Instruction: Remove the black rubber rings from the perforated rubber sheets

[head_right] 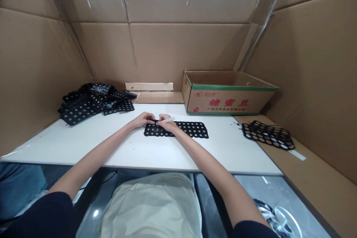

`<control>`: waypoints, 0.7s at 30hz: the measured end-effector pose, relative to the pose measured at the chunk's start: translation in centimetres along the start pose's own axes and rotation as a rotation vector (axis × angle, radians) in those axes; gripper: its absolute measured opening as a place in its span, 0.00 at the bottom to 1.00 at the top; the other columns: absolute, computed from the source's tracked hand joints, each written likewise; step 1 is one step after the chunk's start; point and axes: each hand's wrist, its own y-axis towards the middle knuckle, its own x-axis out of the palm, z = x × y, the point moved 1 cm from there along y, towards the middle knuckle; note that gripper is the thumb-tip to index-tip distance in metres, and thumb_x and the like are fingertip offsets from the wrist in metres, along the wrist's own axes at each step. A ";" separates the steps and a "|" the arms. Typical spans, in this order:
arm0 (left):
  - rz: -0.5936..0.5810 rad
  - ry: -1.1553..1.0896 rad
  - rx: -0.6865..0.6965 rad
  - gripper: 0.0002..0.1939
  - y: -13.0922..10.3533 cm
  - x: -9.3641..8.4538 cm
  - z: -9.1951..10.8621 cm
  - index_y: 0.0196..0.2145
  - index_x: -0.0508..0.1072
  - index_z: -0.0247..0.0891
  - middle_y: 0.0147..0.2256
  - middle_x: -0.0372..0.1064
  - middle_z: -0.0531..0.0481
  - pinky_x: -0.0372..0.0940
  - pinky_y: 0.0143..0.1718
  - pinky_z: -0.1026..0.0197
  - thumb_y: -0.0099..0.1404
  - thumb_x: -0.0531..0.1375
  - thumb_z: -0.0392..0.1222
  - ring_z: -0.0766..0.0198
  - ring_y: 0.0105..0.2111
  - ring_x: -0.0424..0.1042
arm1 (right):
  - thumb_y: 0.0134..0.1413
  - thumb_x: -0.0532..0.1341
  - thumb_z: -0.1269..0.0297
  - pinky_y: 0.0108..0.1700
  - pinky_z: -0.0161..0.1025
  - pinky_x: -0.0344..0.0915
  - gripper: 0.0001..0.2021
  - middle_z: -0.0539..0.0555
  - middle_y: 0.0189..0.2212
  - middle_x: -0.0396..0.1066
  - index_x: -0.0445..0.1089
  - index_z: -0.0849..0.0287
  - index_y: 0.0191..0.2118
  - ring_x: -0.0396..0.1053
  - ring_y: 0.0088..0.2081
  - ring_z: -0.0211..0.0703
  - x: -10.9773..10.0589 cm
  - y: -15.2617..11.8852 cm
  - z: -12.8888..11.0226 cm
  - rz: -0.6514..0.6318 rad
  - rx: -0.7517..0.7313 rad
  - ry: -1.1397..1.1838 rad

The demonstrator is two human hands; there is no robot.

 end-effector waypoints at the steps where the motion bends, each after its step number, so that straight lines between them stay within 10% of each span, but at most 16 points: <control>1: -0.004 -0.005 -0.005 0.12 0.0 0.0 -0.1 0.26 0.69 0.31 0.24 0.64 0.55 0.53 0.29 0.65 0.46 0.64 0.41 0.70 0.25 0.60 | 0.40 0.57 0.68 0.28 0.32 0.50 0.06 0.45 0.18 0.58 0.58 0.60 0.20 0.56 0.25 0.34 0.0 0.0 0.1 0.001 -0.005 0.012; 13: -0.167 0.173 0.058 0.13 -1.3 -1.4 1.4 0.38 0.70 0.34 0.29 0.66 0.52 0.57 0.33 0.64 0.53 0.59 0.39 0.66 0.30 0.64 | 0.38 0.62 0.64 0.21 0.31 0.51 0.10 0.45 0.12 0.60 0.59 0.59 0.19 0.57 0.16 0.31 -0.9 0.0 0.7 0.140 0.144 0.403; 21: 0.096 0.252 0.040 0.11 -0.3 0.6 0.4 0.31 0.70 0.33 0.30 0.69 0.49 0.61 0.38 0.61 0.50 0.62 0.42 0.63 0.32 0.67 | 0.39 0.63 0.61 0.24 0.32 0.56 0.09 0.46 0.15 0.63 0.64 0.61 0.24 0.61 0.19 0.33 -0.9 -0.2 1.1 0.067 0.127 0.302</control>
